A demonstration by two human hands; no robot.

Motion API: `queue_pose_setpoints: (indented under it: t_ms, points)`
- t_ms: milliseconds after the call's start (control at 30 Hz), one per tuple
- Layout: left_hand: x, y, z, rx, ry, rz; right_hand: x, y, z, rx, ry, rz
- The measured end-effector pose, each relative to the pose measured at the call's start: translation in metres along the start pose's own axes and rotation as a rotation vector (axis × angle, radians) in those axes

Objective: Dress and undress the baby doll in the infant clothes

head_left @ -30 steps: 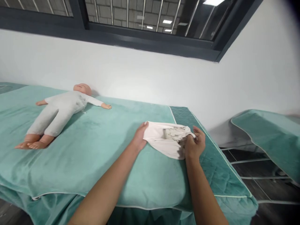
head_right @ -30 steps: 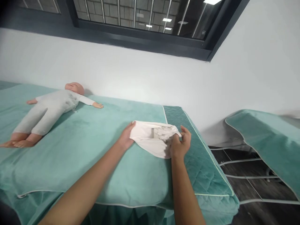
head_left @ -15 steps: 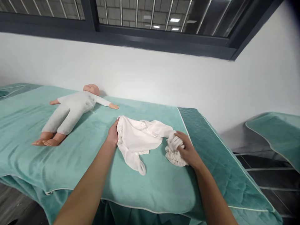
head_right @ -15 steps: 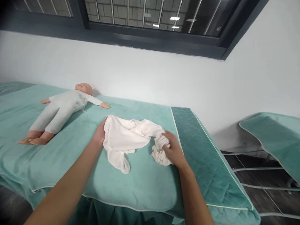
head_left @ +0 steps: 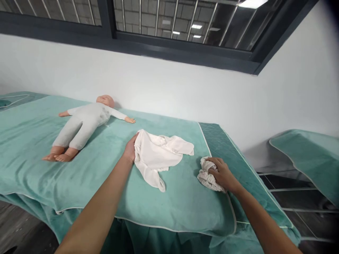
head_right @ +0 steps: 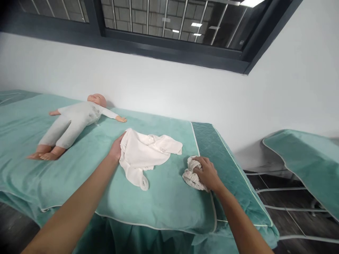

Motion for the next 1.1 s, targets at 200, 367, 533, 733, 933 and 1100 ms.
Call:
queue_pose_setpoints:
  t_ms: [200,367,533,733,933,1100]
  points:
    - [0.037,0.017,-0.033,0.018,-0.336,0.072,-0.021,-0.007,-0.019,-0.041,-0.144,0.486]
    - [0.115,0.060,-0.082,0.161,-0.896,0.306,-0.051,-0.015,0.016,-0.055,0.104,0.538]
    - [0.200,0.116,-0.093,0.153,-1.396,0.689,-0.065,-0.019,0.149,-0.339,-0.095,0.418]
    - [0.252,0.162,-0.107,0.371,-1.630,0.840,-0.081,-0.023,0.282,-0.623,-0.482,0.358]
    - [0.245,0.183,-0.149,0.780,-1.573,0.585,-0.091,-0.030,0.319,-0.620,-0.613,0.423]
    - [0.233,0.188,-0.174,1.110,-1.717,0.386,-0.106,-0.034,0.327,-0.616,-0.688,0.382]
Point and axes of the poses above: each hand's wrist, its own y-axis away from the middle knuckle, its own x-axis out of the palm, z = x × y, the point moved 7 cm from there along -y, towards the middle knuckle, and after that the axes turned 11 degrees about y, right-handed, at the moved point
